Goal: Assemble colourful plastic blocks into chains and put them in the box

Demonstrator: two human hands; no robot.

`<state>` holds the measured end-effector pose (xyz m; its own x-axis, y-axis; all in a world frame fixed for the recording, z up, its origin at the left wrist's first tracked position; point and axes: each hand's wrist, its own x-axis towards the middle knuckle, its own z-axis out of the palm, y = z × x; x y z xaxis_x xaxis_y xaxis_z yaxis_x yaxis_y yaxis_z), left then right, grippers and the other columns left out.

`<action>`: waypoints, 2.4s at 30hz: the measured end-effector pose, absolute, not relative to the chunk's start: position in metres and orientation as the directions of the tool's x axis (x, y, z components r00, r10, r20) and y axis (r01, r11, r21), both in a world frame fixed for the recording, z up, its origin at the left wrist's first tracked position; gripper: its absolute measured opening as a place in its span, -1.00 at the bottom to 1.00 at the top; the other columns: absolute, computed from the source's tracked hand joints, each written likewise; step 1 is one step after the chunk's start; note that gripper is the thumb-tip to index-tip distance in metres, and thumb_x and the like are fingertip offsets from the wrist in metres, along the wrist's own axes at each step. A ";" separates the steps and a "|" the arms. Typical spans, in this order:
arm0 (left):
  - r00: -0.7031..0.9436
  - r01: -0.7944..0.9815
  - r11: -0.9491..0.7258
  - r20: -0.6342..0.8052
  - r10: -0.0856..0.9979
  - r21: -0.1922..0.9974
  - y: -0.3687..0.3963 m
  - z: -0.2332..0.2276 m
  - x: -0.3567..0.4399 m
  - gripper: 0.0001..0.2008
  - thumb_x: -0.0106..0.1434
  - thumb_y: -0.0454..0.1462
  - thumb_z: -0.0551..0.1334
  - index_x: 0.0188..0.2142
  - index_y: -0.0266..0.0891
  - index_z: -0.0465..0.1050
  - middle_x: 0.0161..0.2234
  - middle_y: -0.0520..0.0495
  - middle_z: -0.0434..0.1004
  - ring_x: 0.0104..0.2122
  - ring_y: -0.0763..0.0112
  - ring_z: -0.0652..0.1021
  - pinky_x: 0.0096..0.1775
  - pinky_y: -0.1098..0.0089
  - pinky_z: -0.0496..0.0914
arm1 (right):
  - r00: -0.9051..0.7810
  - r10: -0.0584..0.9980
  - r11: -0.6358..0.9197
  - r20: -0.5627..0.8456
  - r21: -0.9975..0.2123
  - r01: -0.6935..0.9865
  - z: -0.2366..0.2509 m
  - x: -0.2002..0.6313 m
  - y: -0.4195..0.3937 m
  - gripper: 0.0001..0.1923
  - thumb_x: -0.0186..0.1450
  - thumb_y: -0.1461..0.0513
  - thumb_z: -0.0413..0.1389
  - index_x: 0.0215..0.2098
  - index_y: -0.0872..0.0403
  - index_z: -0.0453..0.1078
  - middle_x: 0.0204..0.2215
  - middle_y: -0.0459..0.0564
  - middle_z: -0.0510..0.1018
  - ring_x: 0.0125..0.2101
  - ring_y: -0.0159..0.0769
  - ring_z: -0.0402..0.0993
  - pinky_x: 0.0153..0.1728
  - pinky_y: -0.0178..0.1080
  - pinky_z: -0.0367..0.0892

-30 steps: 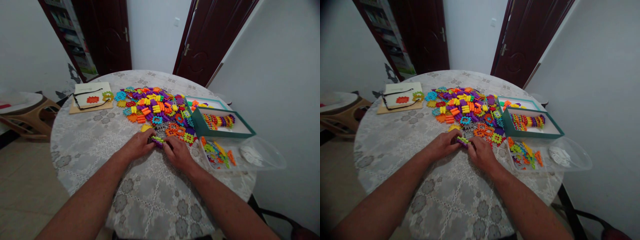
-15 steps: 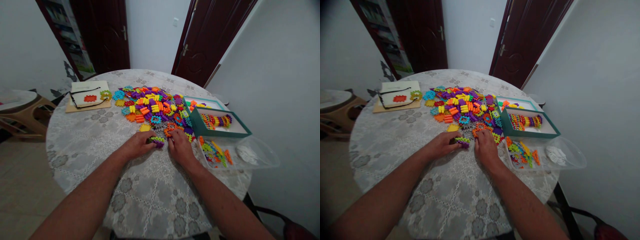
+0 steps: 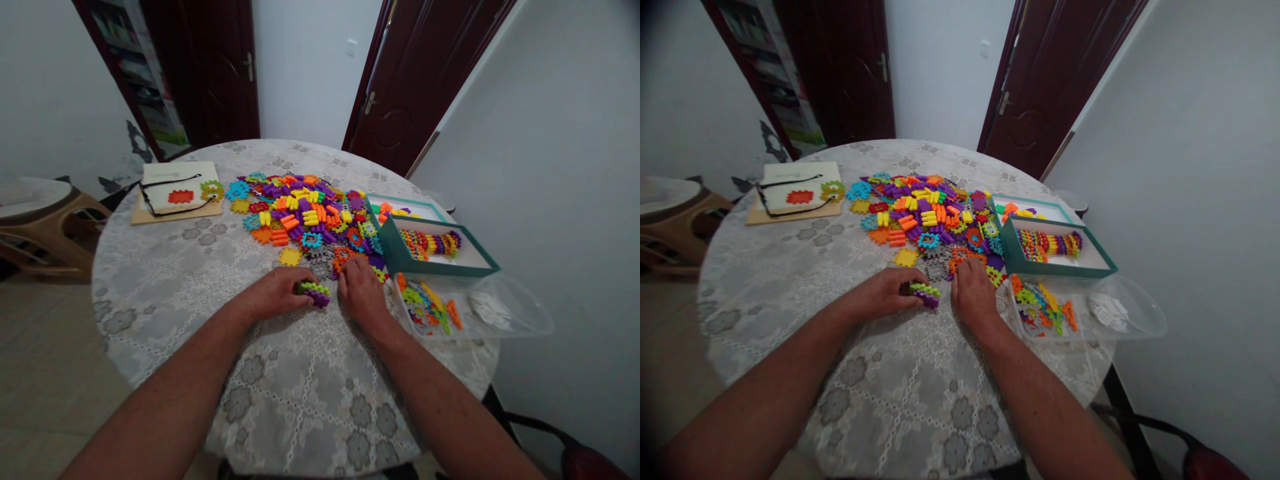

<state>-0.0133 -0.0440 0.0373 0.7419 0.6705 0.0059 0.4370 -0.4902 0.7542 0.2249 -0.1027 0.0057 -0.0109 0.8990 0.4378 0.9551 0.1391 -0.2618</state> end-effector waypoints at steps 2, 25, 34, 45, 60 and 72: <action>0.735 0.441 -0.484 0.005 0.678 0.756 -0.043 0.038 -0.014 -0.72 0.25 -0.23 0.39 -0.03 -0.09 0.59 -0.25 -0.02 0.64 -0.25 0.30 0.55 -0.14 0.31 0.35 | 0.000 0.874 0.170 0.485 -0.306 0.937 0.011 0.224 -0.104 -0.88 0.45 0.32 0.01 -0.17 0.03 0.37 -0.16 0.12 0.46 -0.09 -0.09 0.38 -0.03 -0.12 0.34; 0.737 0.447 -0.472 -0.014 0.675 0.760 -0.042 0.039 -0.016 -0.77 0.23 -0.22 0.38 -0.11 -0.12 0.54 -0.32 0.03 0.57 -0.33 0.36 0.48 -0.25 0.35 0.28 | -0.162 0.907 0.385 0.389 -0.608 0.694 0.017 0.222 -0.113 -0.71 0.43 0.33 0.00 -0.06 0.03 0.55 -0.12 0.05 0.66 -0.07 -0.18 0.56 0.02 -0.12 0.43; 0.747 0.418 -0.507 0.032 0.664 0.754 -0.042 0.039 -0.015 -0.70 0.21 -0.25 0.39 -0.05 -0.12 0.54 -0.24 -0.01 0.61 -0.27 0.31 0.51 -0.18 0.33 0.32 | -0.258 0.901 0.341 0.349 -0.202 0.918 0.009 0.213 -0.102 -0.56 0.44 0.26 0.14 0.28 0.01 0.44 0.28 0.15 0.49 0.41 0.17 0.07 0.36 0.29 -0.02; 0.760 0.413 -0.536 0.046 0.649 0.736 -0.043 0.042 -0.016 -0.79 0.22 -0.23 0.41 -0.13 -0.10 0.56 -0.24 -0.01 0.61 -0.23 0.29 0.53 -0.15 0.32 0.33 | -0.337 0.885 0.399 0.321 -0.151 0.904 0.011 0.218 -0.099 -0.80 0.49 0.18 0.14 0.02 0.00 0.56 -0.01 0.13 0.60 0.05 -0.02 0.40 0.28 0.14 0.07; 0.683 0.461 -0.427 -0.004 0.731 0.778 -0.042 0.034 -0.018 -0.43 0.17 -0.20 0.45 0.16 -0.17 0.42 -0.16 -0.08 0.56 -0.25 0.29 0.51 -0.18 0.30 0.36 | -0.219 0.881 0.392 0.419 -0.389 0.833 0.019 0.217 -0.111 -0.71 0.58 0.18 -0.04 -0.11 0.06 0.51 -0.24 0.07 0.59 -0.20 -0.18 0.50 -0.14 -0.19 0.35; 0.744 0.395 -0.469 0.025 0.668 0.790 -0.037 0.028 -0.021 -0.31 0.23 -0.21 0.39 0.35 -0.14 0.38 -0.14 -0.09 0.64 -0.24 0.30 0.54 -0.12 0.28 0.38 | -0.342 0.897 0.442 0.281 -0.605 0.662 0.035 0.213 -0.123 -0.65 0.48 0.07 0.20 0.14 0.06 0.49 -0.06 0.08 0.63 -0.09 -0.17 0.55 -0.03 -0.15 0.39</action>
<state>-0.0211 -0.0371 0.0283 0.7441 0.6676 0.0249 0.3947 -0.4694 0.7899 0.2130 -0.1228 0.0347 -0.3415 0.8968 0.2814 0.6623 0.4420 -0.6049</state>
